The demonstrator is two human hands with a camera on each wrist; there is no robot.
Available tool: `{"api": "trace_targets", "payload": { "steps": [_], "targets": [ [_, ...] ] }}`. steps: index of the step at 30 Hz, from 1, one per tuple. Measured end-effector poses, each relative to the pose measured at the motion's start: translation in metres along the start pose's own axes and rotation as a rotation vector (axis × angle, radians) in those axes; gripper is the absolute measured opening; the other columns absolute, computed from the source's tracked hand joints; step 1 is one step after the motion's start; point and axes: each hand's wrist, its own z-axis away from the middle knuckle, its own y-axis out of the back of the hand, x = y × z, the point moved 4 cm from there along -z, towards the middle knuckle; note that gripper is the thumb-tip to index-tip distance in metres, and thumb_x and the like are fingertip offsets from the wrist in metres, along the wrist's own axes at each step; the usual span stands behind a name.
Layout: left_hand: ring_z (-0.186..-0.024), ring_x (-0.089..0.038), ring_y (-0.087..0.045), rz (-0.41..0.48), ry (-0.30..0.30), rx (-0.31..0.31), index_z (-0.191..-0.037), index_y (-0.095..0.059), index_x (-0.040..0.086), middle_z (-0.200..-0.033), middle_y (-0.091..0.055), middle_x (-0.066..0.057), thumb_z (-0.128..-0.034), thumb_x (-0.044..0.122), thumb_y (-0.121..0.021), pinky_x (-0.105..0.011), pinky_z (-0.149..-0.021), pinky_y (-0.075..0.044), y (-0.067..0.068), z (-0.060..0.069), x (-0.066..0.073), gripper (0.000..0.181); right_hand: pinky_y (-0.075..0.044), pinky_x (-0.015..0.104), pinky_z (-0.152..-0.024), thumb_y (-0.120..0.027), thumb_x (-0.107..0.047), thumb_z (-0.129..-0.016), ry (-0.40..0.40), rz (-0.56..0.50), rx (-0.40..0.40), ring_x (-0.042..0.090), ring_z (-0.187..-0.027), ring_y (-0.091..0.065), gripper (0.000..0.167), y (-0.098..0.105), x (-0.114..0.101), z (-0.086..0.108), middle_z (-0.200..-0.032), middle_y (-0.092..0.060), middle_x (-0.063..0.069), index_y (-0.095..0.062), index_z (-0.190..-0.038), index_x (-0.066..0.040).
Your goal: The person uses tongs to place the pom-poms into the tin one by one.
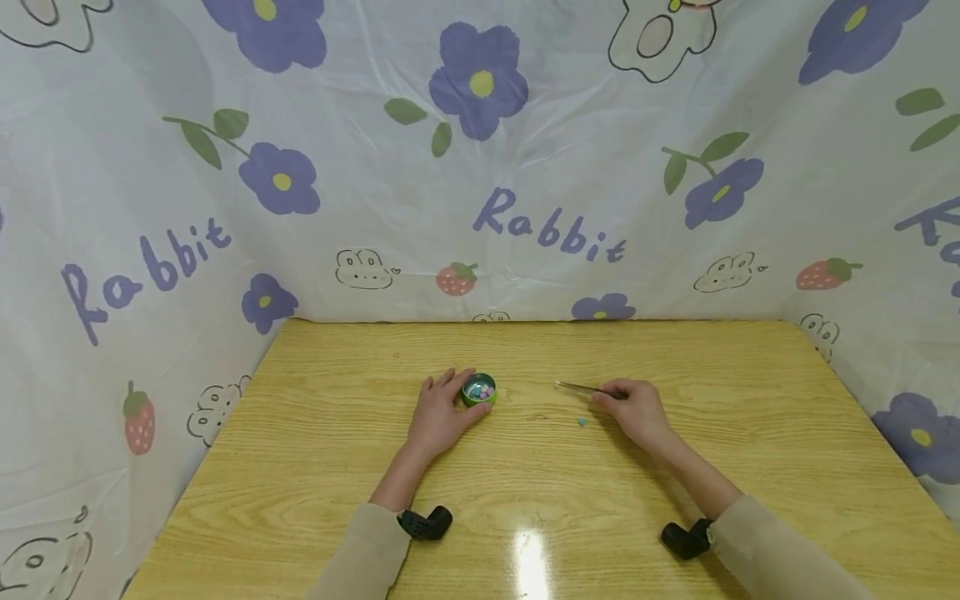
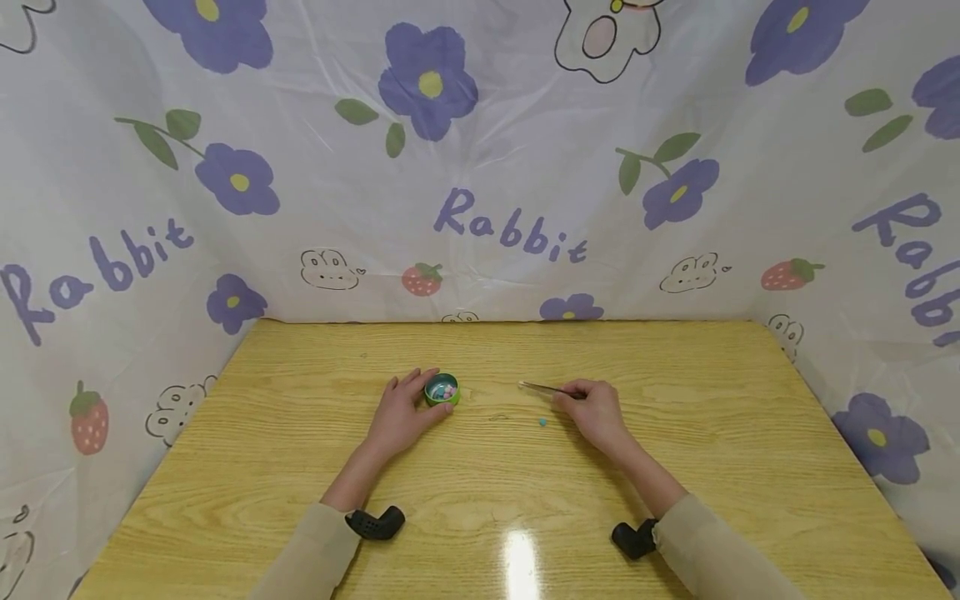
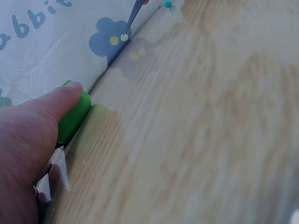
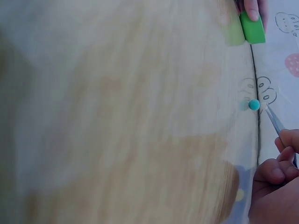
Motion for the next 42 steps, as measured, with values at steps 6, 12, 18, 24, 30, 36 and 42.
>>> {"api": "trace_targets", "payload": {
  "steps": [6,12,18,24,30,36,42],
  "targets": [
    [-0.147,-0.036,-0.037,0.004,0.002,0.002,-0.15,-0.055,0.012,-0.149,-0.052,-0.021,-0.0907,0.043,-0.079,-0.054,-0.124,-0.012,0.0,0.001,-0.001,0.071,-0.051,0.026,-0.066,-0.073,-0.013,-0.096,0.014,-0.004,0.017,0.019,-0.083,-0.062,0.018,-0.003,-0.006,-0.005,-0.098,-0.073,0.012,-0.078,-0.106,0.002],
    [-0.147,-0.036,-0.037,0.003,-0.002,0.003,-0.15,-0.055,0.011,-0.149,-0.053,-0.021,-0.0907,0.042,-0.079,-0.055,-0.124,-0.012,0.0,0.001,0.001,0.071,-0.045,0.024,-0.058,-0.074,-0.012,-0.096,0.033,-0.026,0.014,0.016,-0.072,-0.056,0.017,-0.007,-0.014,-0.01,-0.091,-0.073,0.01,-0.078,-0.103,0.003],
    [-0.147,-0.037,-0.038,0.007,-0.004,0.003,-0.15,-0.055,0.01,-0.148,-0.054,-0.02,-0.0909,0.041,-0.079,-0.056,-0.124,-0.012,0.001,0.001,0.002,0.071,-0.046,0.026,-0.058,-0.072,-0.012,-0.097,0.046,-0.053,-0.016,0.02,-0.073,-0.059,0.017,-0.01,-0.024,-0.013,-0.092,-0.073,0.012,-0.077,-0.105,0.002],
    [-0.147,-0.037,-0.038,0.008,0.0,0.004,-0.15,-0.055,0.011,-0.148,-0.053,-0.021,-0.0907,0.041,-0.079,-0.056,-0.124,-0.012,0.001,0.001,0.003,0.07,-0.049,0.026,-0.06,-0.071,-0.011,-0.098,0.063,-0.068,-0.04,0.029,-0.081,-0.066,0.018,-0.011,-0.035,-0.018,-0.095,-0.073,0.016,-0.076,-0.106,0.004],
    [-0.146,-0.037,-0.038,0.002,0.002,0.006,-0.15,-0.055,0.011,-0.148,-0.053,-0.021,-0.0907,0.041,-0.08,-0.056,-0.124,-0.012,0.001,0.001,0.003,0.07,-0.047,0.026,-0.06,-0.073,-0.01,-0.096,0.084,-0.035,-0.036,0.018,-0.075,-0.06,0.016,-0.014,-0.044,-0.024,-0.09,-0.073,0.009,-0.077,-0.104,0.003],
    [-0.146,-0.037,-0.038,-0.004,0.001,0.008,-0.149,-0.056,0.011,-0.148,-0.053,-0.021,-0.0908,0.041,-0.079,-0.056,-0.124,-0.012,0.0,0.001,0.003,0.07,-0.045,0.026,-0.059,-0.074,-0.008,-0.095,0.092,-0.055,-0.05,0.015,-0.07,-0.055,0.014,-0.023,-0.05,-0.026,-0.087,-0.072,0.008,-0.077,-0.101,0.004],
    [-0.146,-0.036,-0.038,-0.006,0.0,0.007,-0.149,-0.055,0.011,-0.148,-0.054,-0.02,-0.0907,0.042,-0.079,-0.056,-0.124,-0.013,-0.001,0.004,0.002,0.07,-0.046,0.026,-0.06,-0.073,-0.007,-0.095,0.126,-0.048,-0.072,0.015,-0.073,-0.06,0.012,-0.034,-0.058,-0.025,-0.088,-0.072,0.008,-0.078,-0.101,0.003]
  ]
}}
